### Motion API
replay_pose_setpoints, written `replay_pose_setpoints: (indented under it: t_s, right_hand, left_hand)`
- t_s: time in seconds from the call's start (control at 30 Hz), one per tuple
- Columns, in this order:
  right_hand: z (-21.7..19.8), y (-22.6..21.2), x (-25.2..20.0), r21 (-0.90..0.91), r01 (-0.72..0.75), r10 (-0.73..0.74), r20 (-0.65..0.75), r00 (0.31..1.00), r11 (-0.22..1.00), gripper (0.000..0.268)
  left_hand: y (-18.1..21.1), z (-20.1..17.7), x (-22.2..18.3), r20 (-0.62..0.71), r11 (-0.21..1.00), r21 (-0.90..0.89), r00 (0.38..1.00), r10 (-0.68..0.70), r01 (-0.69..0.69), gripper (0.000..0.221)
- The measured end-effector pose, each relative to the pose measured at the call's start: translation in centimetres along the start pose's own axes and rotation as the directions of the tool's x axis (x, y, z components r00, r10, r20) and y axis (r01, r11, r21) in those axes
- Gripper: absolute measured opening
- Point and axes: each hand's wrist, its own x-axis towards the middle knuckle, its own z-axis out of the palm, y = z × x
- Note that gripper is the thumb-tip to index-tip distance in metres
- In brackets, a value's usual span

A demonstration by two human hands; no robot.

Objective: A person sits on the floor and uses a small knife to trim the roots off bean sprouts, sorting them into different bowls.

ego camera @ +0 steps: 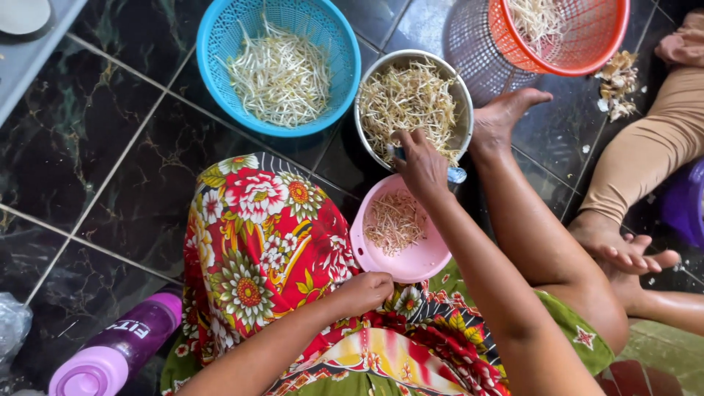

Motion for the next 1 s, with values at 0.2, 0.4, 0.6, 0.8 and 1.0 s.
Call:
replay_pose_setpoints:
  t_s: [0.2, 0.4, 0.6, 0.8, 1.0]
  right_hand:
    - [-0.1, 6.0, 2.6, -0.105, 0.152, -0.178, -0.315, 0.932, 0.983, 0.029]
    - [-8.0, 8.4, -0.2, 0.001, 0.217, -0.194, -0.448, 0.873, 0.976, 0.023]
    - [-5.5, 10.6, 1.7, -0.016, 0.092, -0.09, -0.423, 0.902, 0.996, 0.038]
    - [-5.5, 0.2, 0.4, 0.218, 0.13, -0.075, -0.245, 0.967, 0.967, 0.018]
    - [-3.7, 11.6, 7.9, 0.818, 0.533, 0.092, -0.561, 0.823, 0.217, 0.08]
  left_hand:
    - [1.0, -0.2, -0.7, 0.027, 0.998, 0.057, 1.0, -0.01, 0.008, 0.029]
    - [2.0, -0.3, -1.1, 0.037, 0.994, 0.105, 0.999, 0.0, -0.004, 0.033]
    - [1.9, -0.4, -0.9, 0.056, 0.988, 0.154, 0.998, -0.011, 0.002, 0.037]
    - [1.7, 0.7, -1.4, -0.081, 0.955, 0.283, 0.99, 0.113, -0.086, 0.026]
    - [1.9, 0.5, -1.6, -0.077, 0.957, 0.282, 0.992, 0.099, -0.073, 0.028]
